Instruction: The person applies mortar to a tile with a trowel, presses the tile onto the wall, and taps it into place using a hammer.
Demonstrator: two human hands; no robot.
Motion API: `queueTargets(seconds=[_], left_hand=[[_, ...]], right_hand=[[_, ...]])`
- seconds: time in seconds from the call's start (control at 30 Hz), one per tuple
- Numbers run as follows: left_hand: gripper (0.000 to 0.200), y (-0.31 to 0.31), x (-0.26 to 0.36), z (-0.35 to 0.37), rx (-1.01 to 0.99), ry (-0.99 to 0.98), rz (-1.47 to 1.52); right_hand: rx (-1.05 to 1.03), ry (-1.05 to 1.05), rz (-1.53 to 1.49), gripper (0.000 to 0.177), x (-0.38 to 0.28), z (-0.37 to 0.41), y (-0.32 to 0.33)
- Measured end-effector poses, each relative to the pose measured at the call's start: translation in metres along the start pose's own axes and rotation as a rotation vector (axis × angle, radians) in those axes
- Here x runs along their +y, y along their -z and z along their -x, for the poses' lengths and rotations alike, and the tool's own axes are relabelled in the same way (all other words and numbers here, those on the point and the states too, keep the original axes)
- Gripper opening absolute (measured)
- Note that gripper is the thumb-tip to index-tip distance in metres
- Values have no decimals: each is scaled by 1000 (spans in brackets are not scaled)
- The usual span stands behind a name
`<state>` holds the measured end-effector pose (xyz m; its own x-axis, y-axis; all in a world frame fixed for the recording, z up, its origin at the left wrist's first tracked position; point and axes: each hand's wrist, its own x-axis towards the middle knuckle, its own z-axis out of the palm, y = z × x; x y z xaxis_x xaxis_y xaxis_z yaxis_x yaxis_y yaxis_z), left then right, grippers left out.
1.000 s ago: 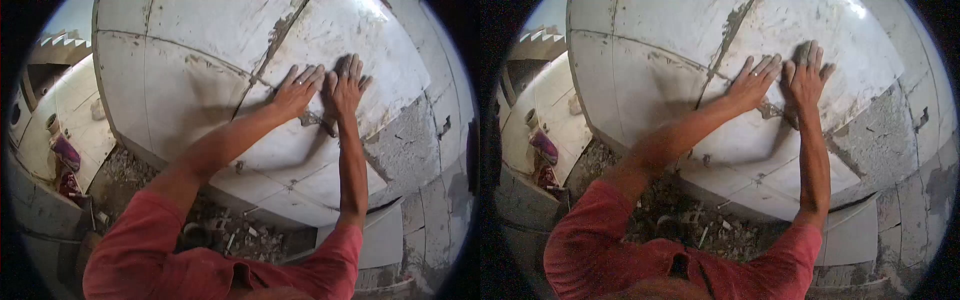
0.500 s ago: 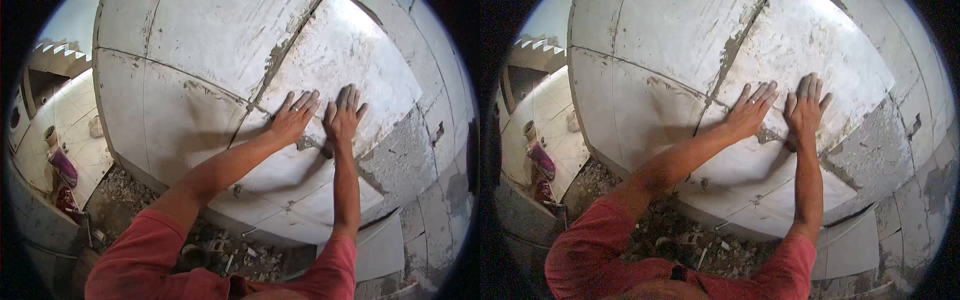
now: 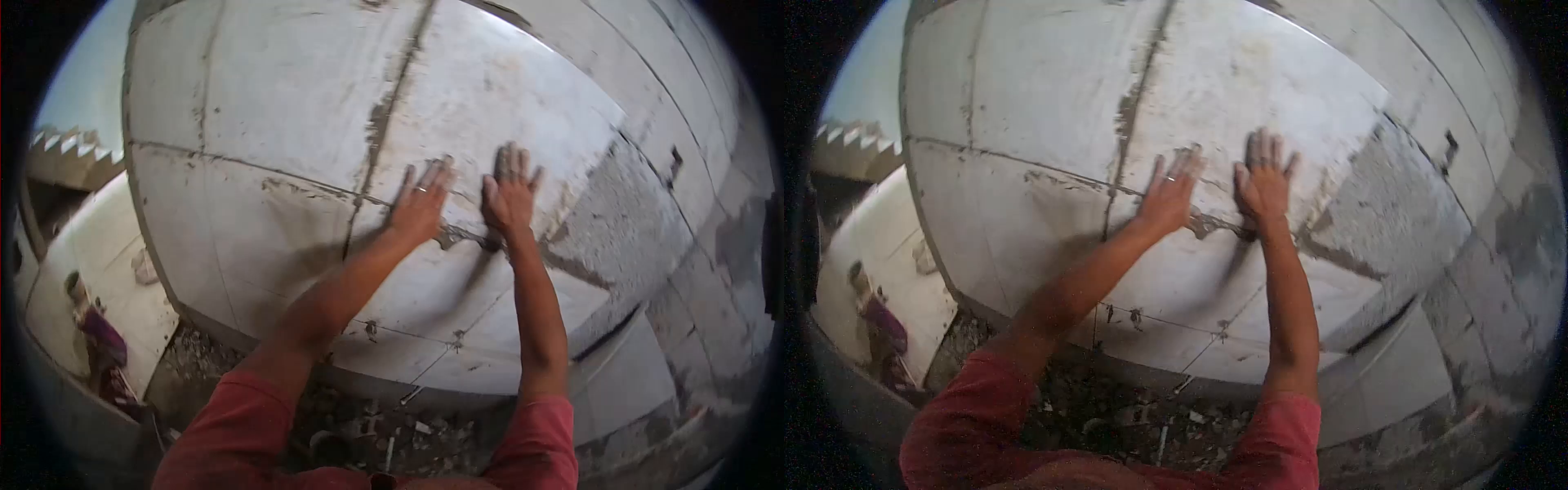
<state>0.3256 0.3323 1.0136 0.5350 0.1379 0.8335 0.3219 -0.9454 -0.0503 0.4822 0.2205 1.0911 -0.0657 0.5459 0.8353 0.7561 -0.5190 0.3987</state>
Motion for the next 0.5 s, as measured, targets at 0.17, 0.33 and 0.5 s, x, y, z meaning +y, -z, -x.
queueTargets(seconds=[0.17, 0.33, 0.5], left_hand=[[103, 3, 3, -1, -53, 10, -38], [105, -3, 2, 0, 15, 8, -79], [103, -1, 3, 0, 26, -5, -99]], right_hand=[[140, -13, -470, 51, -22, 64, 16], [52, -255, -827, 46, -56, 231, 26], [279, -690, -902, 39, 64, 183, 23]])
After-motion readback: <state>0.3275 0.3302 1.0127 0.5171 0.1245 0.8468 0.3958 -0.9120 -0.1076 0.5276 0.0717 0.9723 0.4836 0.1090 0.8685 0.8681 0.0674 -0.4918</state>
